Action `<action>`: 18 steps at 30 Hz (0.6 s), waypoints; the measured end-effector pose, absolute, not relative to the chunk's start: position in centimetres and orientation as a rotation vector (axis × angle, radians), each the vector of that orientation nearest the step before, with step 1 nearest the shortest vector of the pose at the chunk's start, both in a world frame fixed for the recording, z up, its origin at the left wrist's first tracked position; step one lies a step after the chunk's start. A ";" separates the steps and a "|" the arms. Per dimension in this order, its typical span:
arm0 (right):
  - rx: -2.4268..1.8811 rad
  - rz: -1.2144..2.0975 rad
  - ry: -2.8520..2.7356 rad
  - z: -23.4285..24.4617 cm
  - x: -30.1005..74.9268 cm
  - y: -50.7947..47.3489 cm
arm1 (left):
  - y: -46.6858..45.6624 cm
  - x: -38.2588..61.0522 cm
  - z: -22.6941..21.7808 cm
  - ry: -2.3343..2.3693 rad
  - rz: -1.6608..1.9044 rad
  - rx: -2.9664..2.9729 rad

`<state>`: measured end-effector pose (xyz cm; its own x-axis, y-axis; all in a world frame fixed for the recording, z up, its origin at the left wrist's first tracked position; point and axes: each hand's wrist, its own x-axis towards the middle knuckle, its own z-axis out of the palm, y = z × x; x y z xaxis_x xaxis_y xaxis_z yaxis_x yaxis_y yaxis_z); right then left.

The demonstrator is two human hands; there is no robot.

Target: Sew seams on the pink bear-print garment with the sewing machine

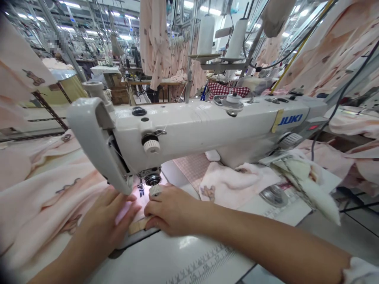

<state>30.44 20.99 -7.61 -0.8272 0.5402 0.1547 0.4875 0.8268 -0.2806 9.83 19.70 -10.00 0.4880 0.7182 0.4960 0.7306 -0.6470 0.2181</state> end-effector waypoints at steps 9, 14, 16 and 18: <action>-0.874 0.547 -2.679 -7.6 30.6 20.8 | 19.7 9.6 -9.7 -1.121 -0.819 -2.811; -1.033 0.870 -2.373 -8.2 30.7 21.6 | 19.7 9.5 -9.8 -1.164 -0.838 -2.807; -1.155 0.905 -2.229 -8.8 30.7 22.3 | 19.7 9.6 -9.8 -1.187 -0.841 -2.811; -1.230 0.878 -2.160 -9.2 30.7 23.0 | 19.6 9.6 -9.9 -1.208 -0.839 -2.817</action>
